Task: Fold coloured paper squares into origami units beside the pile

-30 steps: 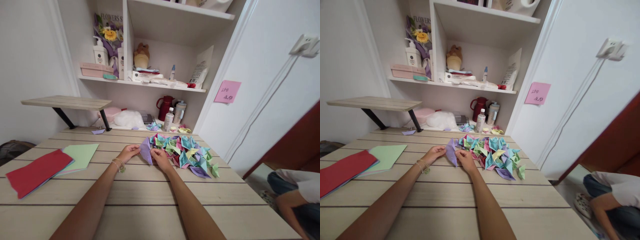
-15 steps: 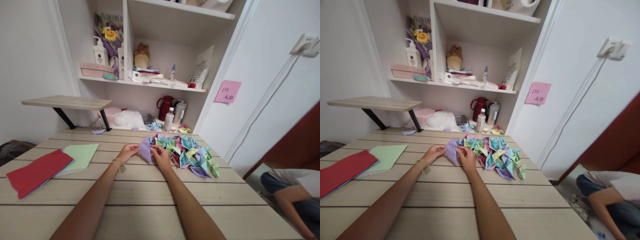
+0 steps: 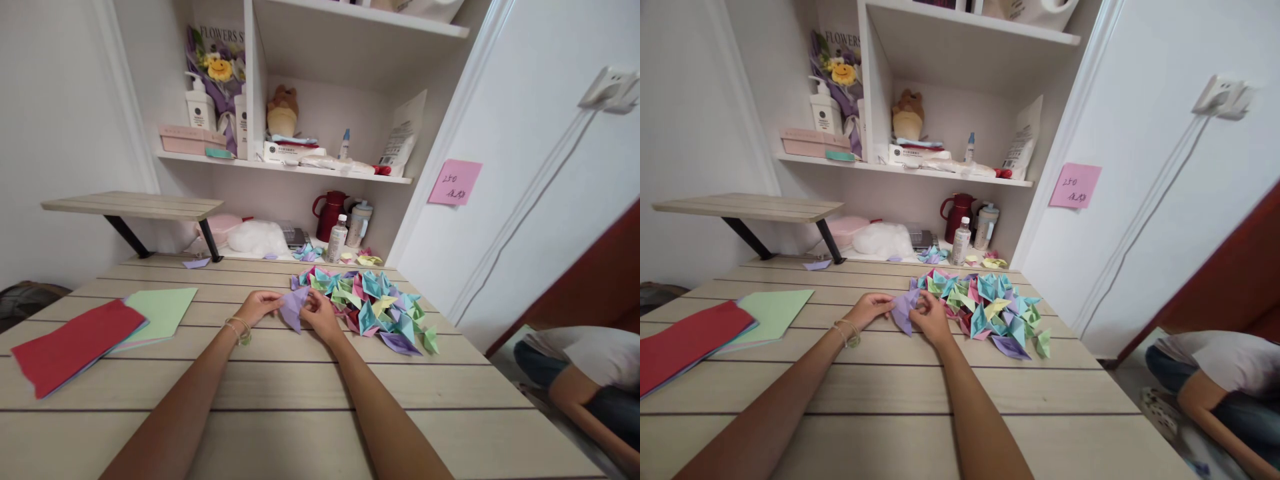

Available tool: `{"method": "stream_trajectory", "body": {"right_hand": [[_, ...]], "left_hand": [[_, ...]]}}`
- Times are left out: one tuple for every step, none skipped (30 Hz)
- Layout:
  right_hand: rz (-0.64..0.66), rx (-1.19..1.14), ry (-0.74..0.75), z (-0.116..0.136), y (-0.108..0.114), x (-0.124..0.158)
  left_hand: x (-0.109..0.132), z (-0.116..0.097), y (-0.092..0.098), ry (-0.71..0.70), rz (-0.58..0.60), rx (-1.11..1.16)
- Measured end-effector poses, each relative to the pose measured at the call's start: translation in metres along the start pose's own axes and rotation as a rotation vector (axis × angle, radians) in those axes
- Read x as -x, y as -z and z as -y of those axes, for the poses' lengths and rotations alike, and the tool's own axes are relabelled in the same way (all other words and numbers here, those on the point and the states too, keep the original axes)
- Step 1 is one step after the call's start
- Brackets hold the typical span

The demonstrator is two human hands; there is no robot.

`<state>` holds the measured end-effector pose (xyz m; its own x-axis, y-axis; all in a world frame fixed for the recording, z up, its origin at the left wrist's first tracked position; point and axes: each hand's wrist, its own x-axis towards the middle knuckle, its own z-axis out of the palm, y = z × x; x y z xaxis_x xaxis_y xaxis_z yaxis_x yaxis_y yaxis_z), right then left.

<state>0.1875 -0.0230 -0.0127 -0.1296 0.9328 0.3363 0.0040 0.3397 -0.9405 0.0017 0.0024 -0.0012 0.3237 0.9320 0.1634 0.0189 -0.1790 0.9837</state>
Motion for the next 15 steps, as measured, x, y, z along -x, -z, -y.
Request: {"method": "stream_trajectory", "body": {"right_hand": [[0.035, -0.002, 0.006, -0.001, -0.001, 0.0], [0.055, 0.001, 0.013, -0.002, -0.001, 0.0], [0.062, 0.007, 0.02, -0.003, -0.002, 0.0], [0.057, 0.015, 0.026, -0.004, -0.002, 0.0], [0.045, 0.028, 0.03, -0.004, -0.002, 0.0], [0.035, 0.046, 0.035, -0.004, -0.002, 0.0], [0.024, 0.067, 0.042, -0.004, -0.002, 0.0], [0.01, 0.094, 0.051, -0.003, -0.002, 0.001], [-0.006, 0.124, 0.064, -0.002, -0.002, 0.001], [-0.027, 0.157, 0.078, 0.0, -0.002, 0.001], [-0.051, 0.191, 0.094, 0.001, -0.001, 0.002], [-0.078, 0.227, 0.11, 0.002, -0.001, 0.002], [-0.11, 0.266, 0.124, 0.003, 0.0, 0.002], [-0.146, 0.307, 0.134, 0.004, 0.0, 0.002], [-0.181, 0.348, 0.141, 0.005, 0.0, 0.003]], "left_hand": [[0.0, 0.001, -0.001, -0.001, 0.005, -0.006], [0.0, 0.001, -0.001, -0.002, 0.01, -0.012], [0.0, 0.001, -0.002, -0.002, 0.016, -0.017], [0.001, 0.001, -0.004, 0.0, 0.024, -0.018], [0.001, 0.001, -0.005, 0.005, 0.032, -0.016], [0.001, 0.0, -0.006, 0.009, 0.04, -0.011], [0.002, -0.001, -0.007, 0.01, 0.042, -0.003], [0.002, -0.002, -0.008, 0.007, 0.038, 0.009], [0.003, -0.003, -0.009, 0.002, 0.028, 0.024], [0.003, -0.005, -0.009, -0.004, 0.017, 0.041], [0.004, -0.006, -0.009, -0.008, 0.006, 0.057], [0.005, -0.008, -0.009, -0.011, 0.003, 0.068], [0.005, -0.009, -0.009, -0.011, 0.008, 0.076], [0.006, -0.01, -0.009, -0.011, 0.019, 0.079], [0.007, -0.01, -0.008, -0.013, 0.034, 0.076]]}}
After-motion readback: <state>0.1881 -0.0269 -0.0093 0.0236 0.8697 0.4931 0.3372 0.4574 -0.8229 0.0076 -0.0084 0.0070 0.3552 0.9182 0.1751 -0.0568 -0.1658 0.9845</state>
